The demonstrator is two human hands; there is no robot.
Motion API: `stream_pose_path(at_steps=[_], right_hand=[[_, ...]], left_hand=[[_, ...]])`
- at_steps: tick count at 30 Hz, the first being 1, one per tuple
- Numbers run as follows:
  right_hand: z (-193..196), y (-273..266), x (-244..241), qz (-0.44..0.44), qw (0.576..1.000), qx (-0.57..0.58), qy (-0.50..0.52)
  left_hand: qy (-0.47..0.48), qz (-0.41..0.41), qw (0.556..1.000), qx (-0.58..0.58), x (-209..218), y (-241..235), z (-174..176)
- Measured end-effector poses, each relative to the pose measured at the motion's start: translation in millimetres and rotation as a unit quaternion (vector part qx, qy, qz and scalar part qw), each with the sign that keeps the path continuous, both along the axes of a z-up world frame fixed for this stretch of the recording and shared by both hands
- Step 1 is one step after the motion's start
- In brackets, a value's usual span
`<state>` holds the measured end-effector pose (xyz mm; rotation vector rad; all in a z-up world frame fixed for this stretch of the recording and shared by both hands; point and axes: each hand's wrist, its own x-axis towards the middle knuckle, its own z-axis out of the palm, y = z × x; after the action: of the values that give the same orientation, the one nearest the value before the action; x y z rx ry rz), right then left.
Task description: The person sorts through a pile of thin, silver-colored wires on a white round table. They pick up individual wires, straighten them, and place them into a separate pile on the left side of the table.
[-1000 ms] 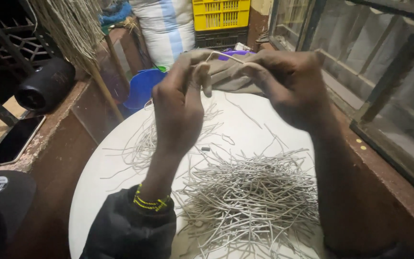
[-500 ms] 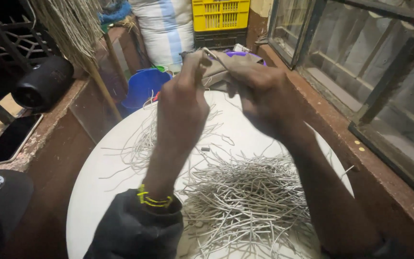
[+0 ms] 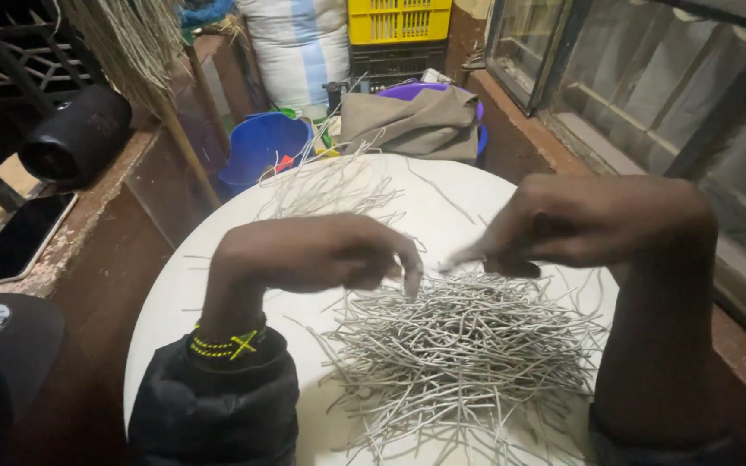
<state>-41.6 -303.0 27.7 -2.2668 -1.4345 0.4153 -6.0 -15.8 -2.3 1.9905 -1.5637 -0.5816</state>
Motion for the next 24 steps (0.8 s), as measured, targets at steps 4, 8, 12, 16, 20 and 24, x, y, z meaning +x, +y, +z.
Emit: stream_pose_path(at_steps=[4, 8, 12, 16, 20, 24], right_hand=[[-2, -7, 10, -0.084, 0.982, 0.061, -0.155], [0, 3, 11, -0.157, 0.904, 0.135, -0.374], [-2, 2, 8, -0.083, 0.888, 0.191, -0.411], [7, 11, -8, -0.073, 0.933, 0.194, -0.295], [1, 14, -6, -0.124, 0.920, 0.135, -0.347], [-6, 16, 2, -0.186, 0.888, 0.107, -0.406]], left_hand=[[-0.173, 0.167, 0.967, -0.088, -1, -8, 6], [-0.324, 0.275, 0.886, -0.185, -1, -25, 4], [-0.345, 0.149, 0.907, -0.189, -1, -19, 6], [-0.282, 0.132, 0.938, -0.154, -21, -18, 13], [-0.377, 0.281, 0.882, -0.014, -24, -34, 5], [-0.591, 0.295, 0.729, -0.180, -4, -43, -8]])
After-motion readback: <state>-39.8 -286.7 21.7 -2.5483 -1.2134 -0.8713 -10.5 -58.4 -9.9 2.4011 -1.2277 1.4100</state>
